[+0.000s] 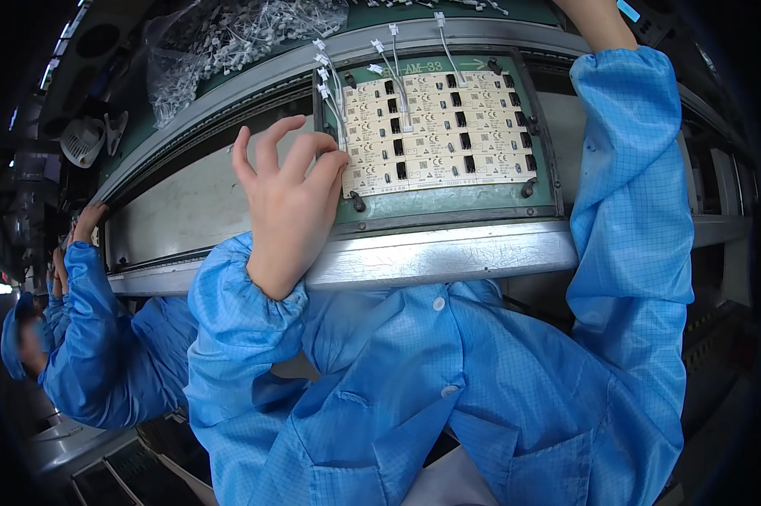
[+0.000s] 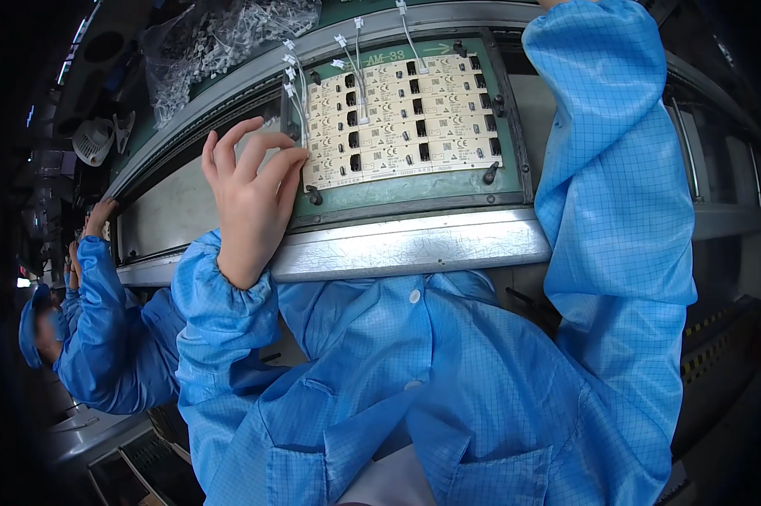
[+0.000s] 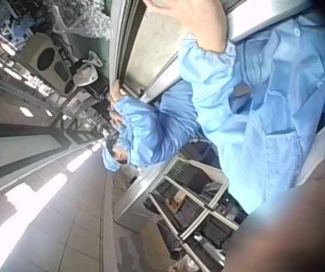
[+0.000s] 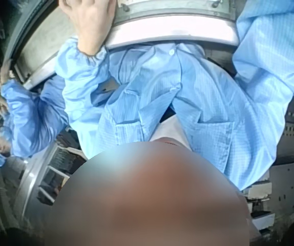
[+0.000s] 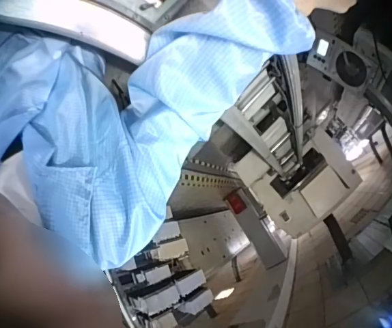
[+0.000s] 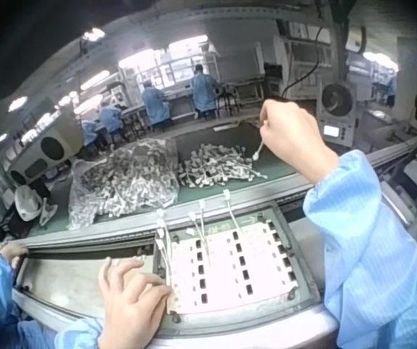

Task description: Insert small electronic components into a circuit board on a production line.

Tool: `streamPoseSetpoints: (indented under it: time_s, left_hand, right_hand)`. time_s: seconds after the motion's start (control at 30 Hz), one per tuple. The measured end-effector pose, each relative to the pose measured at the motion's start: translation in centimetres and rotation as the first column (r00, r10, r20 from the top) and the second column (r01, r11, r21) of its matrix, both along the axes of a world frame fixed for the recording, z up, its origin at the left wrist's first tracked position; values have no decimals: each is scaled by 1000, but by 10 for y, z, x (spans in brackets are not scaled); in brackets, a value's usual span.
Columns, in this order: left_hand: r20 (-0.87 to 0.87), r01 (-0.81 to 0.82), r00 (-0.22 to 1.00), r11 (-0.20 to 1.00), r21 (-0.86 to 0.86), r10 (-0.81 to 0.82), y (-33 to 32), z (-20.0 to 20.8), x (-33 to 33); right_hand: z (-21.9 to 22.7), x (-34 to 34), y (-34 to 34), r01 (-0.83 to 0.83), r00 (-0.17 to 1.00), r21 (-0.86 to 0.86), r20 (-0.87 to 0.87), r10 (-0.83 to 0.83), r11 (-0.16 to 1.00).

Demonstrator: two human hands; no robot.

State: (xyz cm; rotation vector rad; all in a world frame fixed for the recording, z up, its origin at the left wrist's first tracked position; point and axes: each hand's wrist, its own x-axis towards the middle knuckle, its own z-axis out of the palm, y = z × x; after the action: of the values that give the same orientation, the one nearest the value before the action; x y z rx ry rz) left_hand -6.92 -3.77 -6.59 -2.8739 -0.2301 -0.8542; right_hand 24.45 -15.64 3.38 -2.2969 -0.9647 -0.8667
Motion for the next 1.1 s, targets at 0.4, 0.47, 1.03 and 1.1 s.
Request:
streamPoseSetpoints:
  time_s: [0.4,0.47,1.03,1.1]
  left_hand:
    - [-131,-33,991,991,-130,16,2,11,-14]
    - [-170,30,983,983,-182,-62,9,25,-4]
    - [-60,280,959,957,74,-276,114,39,237]
    - [101,453,892,864,-220,-441,121,45,241]
  right_hand:
    - [-13,-19,-17,-406,583,456,-538,609,792]
    - [-33,-14,-33,-512,453,474,-559,694,716]
    - [-74,-81,-17,-815,446,82,-542,712,573]
    - [-74,-85,-16,-797,478,81,-521,708,598]
